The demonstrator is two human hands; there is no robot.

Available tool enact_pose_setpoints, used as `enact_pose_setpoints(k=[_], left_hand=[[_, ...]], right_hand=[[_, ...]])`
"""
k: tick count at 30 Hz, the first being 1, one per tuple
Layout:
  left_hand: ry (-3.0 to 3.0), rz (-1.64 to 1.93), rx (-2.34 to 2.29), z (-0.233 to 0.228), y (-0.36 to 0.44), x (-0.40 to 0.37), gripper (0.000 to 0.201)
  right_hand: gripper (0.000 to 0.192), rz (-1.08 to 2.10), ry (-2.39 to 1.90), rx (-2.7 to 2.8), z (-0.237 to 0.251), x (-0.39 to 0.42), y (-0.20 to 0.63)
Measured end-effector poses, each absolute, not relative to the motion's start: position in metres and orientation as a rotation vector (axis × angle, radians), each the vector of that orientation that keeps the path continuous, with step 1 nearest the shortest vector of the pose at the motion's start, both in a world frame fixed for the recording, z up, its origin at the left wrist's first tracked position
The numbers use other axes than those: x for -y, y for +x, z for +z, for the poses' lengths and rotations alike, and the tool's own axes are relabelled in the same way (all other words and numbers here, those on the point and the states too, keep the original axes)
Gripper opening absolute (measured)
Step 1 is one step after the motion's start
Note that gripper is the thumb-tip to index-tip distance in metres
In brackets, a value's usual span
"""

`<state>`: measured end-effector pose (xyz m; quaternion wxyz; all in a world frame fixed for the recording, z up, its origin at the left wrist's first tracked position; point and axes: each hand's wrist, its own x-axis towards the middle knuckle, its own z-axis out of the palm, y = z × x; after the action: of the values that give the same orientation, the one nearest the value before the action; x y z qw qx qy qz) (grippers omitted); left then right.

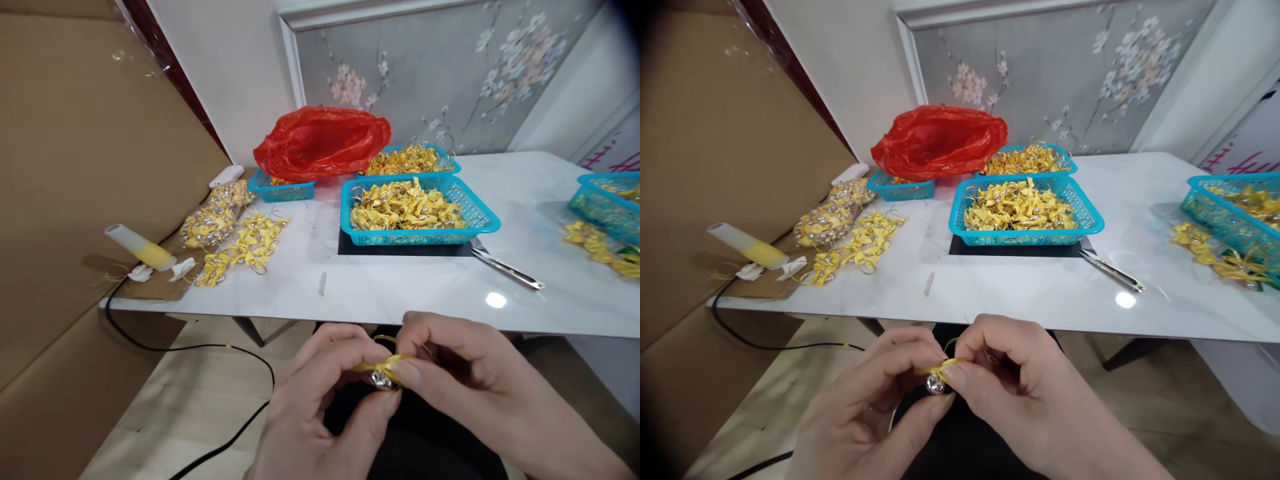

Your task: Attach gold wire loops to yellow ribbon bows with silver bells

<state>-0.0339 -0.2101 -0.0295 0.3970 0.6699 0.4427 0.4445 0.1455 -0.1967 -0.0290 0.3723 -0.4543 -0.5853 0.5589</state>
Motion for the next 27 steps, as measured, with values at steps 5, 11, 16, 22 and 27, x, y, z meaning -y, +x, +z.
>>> enact_pose_setpoints(k=[5,11,16,22,27], left_hand=[[1.737,1.209,-1.171,-0.033,-0.035,0.214,0.046],[2.054,1.35,-1.339,-0.034,-0.032,0.218,0.03],[1.517,1.275,-1.333,-0.03,-0.026,0.219,0.016],[0.769,1.095,-0.997,-0.027,-0.025,0.214,0.011],[0.635,1.044,-0.861,-0.025,-0.029,0.21,0.015]], right_hand=[[0.026,1.465,-1.138,1.517,-0.03,0.196,0.147],[0.027,1.378,-1.099,1.667,-0.032,0.195,0.152],[0.024,1.219,-1.062,1.769,-0.032,0.196,0.155],[0.022,1.158,-1.048,1.731,-0.032,0.197,0.15],[0.023,1.258,-1.078,1.691,-0.033,0.196,0.151]])
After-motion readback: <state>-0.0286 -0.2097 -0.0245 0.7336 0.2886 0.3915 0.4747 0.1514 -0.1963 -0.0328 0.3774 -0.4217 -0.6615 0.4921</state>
